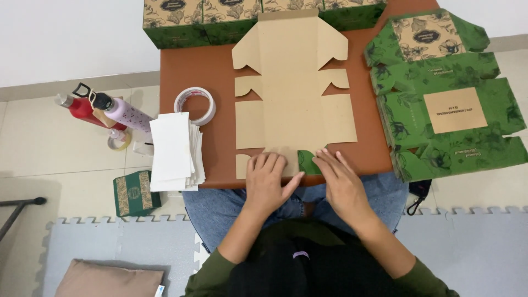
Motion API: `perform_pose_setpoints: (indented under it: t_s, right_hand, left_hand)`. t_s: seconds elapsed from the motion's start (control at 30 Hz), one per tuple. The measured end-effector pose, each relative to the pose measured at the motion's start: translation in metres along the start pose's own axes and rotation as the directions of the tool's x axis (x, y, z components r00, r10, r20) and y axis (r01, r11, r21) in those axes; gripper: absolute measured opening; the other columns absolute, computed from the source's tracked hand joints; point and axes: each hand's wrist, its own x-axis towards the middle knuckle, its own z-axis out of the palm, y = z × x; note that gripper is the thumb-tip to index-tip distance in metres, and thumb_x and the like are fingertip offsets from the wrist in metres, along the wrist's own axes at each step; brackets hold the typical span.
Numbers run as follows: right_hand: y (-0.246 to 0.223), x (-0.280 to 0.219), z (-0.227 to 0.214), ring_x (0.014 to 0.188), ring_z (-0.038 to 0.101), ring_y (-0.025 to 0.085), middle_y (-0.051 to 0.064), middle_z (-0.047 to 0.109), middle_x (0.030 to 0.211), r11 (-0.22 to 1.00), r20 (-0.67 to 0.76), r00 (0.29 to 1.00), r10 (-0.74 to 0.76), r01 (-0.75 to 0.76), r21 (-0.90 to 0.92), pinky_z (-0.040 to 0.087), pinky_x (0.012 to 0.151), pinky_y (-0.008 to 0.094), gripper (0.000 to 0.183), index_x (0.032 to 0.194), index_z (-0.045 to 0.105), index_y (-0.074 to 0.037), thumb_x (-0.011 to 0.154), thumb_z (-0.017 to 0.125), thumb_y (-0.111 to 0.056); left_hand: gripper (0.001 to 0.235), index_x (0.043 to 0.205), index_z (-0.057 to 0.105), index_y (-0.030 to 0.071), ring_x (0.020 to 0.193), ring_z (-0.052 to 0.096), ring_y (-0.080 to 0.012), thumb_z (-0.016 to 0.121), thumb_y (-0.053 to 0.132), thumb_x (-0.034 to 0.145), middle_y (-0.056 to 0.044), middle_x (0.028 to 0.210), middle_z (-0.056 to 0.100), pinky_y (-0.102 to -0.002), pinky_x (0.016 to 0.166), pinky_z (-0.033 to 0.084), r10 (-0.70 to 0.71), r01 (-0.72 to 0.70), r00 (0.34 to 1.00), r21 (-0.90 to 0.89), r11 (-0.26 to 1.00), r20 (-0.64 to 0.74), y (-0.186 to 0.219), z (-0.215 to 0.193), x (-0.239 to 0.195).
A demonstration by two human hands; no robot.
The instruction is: The person is folding flat cardboard templates into boxes, inserting white paper liners, and stacking the finished products.
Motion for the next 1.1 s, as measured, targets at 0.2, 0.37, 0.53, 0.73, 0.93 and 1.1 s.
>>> perform_pose_setpoints:
  t_s: [0.2, 0.37, 0.53, 0.73, 0.93, 1.1]
  right_hand:
    - [0.004, 0.009, -0.004, 0.115, 0.067, 0.034, 0.014, 0.070, 0.114, 0.995, -0.020, 0.996, 0.090, -0.089, 0.048, 0.052, 0.103, 0.044, 0.026, 0.118, 0.067, -0.007, 0.094, 0.059, 0.000]
    - [0.007, -0.009, 0.009, 0.120, 0.059, 0.026, 0.007, 0.064, 0.119, 0.927, -0.144, 0.960, 0.242, -0.272, -0.257, 0.044, 0.097, 0.041, 0.035, 0.128, 0.062, -0.012, 0.099, 0.064, -0.032]
    - [0.001, -0.007, 0.010, 0.131, 0.054, 0.032, 0.017, 0.061, 0.136, 0.947, -0.180, 0.947, 0.265, -0.291, -0.139, 0.040, 0.103, 0.045, 0.046, 0.139, 0.054, -0.004, 0.098, 0.065, -0.022]
    - [0.010, 0.007, 0.011, 0.125, 0.059, 0.039, 0.024, 0.062, 0.130, 0.996, -0.134, 0.990, 0.044, -0.034, 0.077, 0.048, 0.108, 0.044, 0.041, 0.134, 0.054, 0.007, 0.093, 0.053, 0.010]
    - [0.037, 0.030, 0.024, 0.119, 0.064, 0.032, 0.017, 0.065, 0.118, 0.996, -0.014, 1.000, 0.013, -0.014, -0.091, 0.051, 0.103, 0.040, 0.045, 0.136, 0.056, -0.001, 0.092, 0.051, 0.008]
    - [0.073, 0.077, 0.037, 0.095, 0.072, 0.031, 0.011, 0.070, 0.105, 0.990, 0.114, 0.990, 0.081, -0.066, -0.125, 0.056, 0.086, 0.039, 0.041, 0.129, 0.060, -0.011, 0.091, 0.053, 0.002]
  left_hand:
    - [0.055, 0.130, 0.056, 0.000, 0.108, 0.052, -0.0338, 0.073, 0.035, 0.091, -0.018, 0.110, 0.056, -0.044, 0.093, 0.037, -0.086, 0.099, 0.985, -0.081, 0.992, 0.152, 0.017, 0.024, 0.033]
    - [0.062, 0.141, 0.049, -0.002, 0.121, 0.046, -0.0393, 0.072, 0.028, 0.093, -0.026, 0.128, 0.052, -0.048, 0.103, 0.034, -0.014, 0.057, 0.980, -0.212, 0.976, 0.198, 0.015, 0.025, 0.047]
    - [0.066, 0.145, 0.044, -0.003, 0.122, 0.044, -0.0394, 0.073, 0.027, 0.093, -0.026, 0.130, 0.050, -0.048, 0.104, 0.032, -0.010, 0.057, 0.979, -0.223, 0.973, 0.204, 0.015, 0.029, 0.045]
    - [0.089, 0.159, 0.026, 0.003, 0.143, 0.029, -0.0463, 0.075, 0.030, 0.090, -0.026, 0.152, 0.036, -0.055, 0.116, 0.027, -0.028, 0.063, 0.984, -0.199, 0.978, 0.175, 0.015, 0.032, 0.042]
    - [0.062, 0.146, 0.050, 0.004, 0.145, 0.036, -0.0347, 0.064, 0.040, 0.097, -0.018, 0.148, 0.050, -0.052, 0.121, 0.018, -0.020, 0.059, 0.966, -0.146, 0.988, 0.257, 0.009, 0.042, 0.036]
    - [0.063, 0.143, 0.051, 0.003, 0.145, 0.037, -0.0318, 0.062, 0.044, 0.097, -0.017, 0.146, 0.052, -0.051, 0.122, 0.020, -0.015, 0.045, 0.970, -0.118, 0.992, 0.242, 0.007, 0.046, 0.036]
